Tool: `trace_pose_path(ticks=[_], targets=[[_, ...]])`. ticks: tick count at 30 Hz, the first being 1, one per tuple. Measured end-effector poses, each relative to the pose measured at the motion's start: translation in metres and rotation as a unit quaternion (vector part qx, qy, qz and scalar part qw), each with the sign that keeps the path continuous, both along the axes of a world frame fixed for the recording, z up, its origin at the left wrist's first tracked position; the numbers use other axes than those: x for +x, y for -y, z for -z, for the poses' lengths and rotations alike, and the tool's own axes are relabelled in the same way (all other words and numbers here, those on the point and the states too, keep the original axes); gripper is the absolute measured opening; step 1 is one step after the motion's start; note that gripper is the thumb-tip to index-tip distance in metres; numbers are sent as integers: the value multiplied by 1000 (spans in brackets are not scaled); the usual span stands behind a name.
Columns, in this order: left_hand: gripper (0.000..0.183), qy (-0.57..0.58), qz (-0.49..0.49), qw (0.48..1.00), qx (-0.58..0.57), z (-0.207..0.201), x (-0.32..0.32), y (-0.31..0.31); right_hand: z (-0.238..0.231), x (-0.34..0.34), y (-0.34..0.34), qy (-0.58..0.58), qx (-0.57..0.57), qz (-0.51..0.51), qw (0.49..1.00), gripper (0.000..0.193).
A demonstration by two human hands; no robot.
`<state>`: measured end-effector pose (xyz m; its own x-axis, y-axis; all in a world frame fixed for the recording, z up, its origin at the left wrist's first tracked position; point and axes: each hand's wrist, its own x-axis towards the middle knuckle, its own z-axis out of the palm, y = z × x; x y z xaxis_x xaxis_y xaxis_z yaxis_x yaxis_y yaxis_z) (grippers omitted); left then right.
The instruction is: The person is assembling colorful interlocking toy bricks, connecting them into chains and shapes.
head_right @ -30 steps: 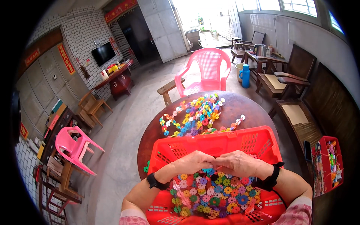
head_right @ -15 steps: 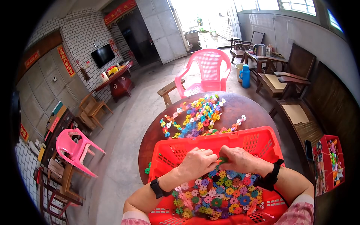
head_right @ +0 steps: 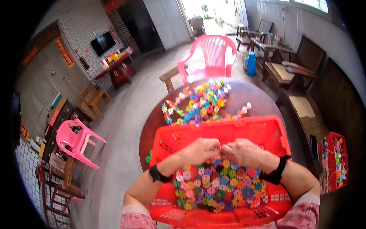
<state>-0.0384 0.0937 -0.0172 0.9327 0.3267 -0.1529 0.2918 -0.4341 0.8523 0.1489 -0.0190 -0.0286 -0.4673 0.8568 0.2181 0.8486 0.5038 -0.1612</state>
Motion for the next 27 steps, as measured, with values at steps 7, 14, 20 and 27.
trace_pose_path(ticks=[7, 14, 20, 27], targets=[[19, -67, 6, 996, -62, -26, -2, -9, -19, -9, 6, 93, 57, -3, 994, 22], [18, -68, 17, 994, -89, -22, 1, -10, -30, -14, 10, 98, -5, 43, 994, 11], [16, -92, -63, 931, 347, -9, -8, -19, -26, 9, 11, 257, -94, 202, 940, 8], [15, -171, 34, 880, 442, 24, -5, -4, 41, 16, -11, 215, -161, 135, 954, 17]])
